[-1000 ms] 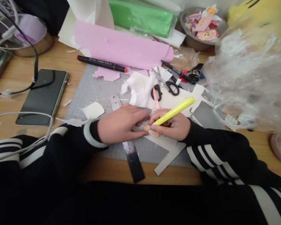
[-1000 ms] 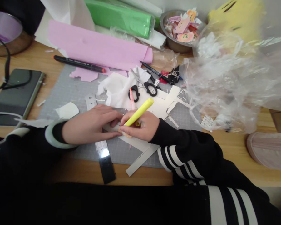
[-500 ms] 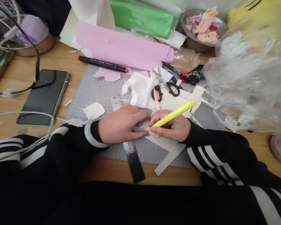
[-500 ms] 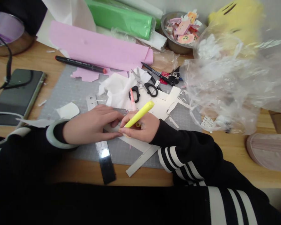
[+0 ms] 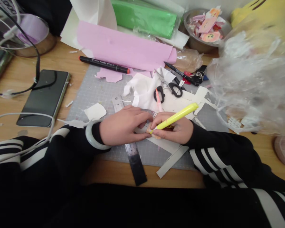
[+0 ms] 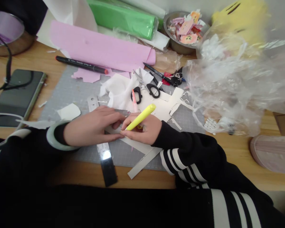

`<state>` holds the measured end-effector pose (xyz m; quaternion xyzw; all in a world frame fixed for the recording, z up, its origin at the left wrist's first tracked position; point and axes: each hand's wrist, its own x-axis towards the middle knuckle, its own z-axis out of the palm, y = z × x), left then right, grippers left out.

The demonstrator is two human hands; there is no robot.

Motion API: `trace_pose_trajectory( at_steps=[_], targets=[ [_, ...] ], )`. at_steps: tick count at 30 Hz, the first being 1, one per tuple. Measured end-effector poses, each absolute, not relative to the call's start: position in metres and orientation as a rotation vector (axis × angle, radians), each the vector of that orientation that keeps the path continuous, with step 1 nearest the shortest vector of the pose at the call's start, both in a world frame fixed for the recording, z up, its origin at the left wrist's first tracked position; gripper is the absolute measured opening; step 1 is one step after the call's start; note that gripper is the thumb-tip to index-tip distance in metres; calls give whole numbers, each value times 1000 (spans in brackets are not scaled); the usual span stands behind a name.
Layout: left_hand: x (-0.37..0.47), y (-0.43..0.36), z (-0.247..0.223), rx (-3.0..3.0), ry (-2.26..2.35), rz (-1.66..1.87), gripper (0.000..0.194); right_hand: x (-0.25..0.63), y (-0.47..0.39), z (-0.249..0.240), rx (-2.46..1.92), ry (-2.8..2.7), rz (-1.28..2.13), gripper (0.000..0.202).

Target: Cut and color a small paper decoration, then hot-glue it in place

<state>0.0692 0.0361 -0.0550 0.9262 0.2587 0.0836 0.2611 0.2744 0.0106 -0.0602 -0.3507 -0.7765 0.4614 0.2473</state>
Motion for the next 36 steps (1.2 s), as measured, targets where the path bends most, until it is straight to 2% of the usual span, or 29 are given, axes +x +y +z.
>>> trace_pose_trajectory(
  at_steps=[6, 36],
  targets=[
    [69, 35, -54, 2496, 713, 204, 20, 273, 9, -59, -986, -2132, 1184, 14],
    [69, 37, -55, 2509, 703, 192, 22, 275, 8, -56, -1032, -2043, 1328, 5]
  ],
)
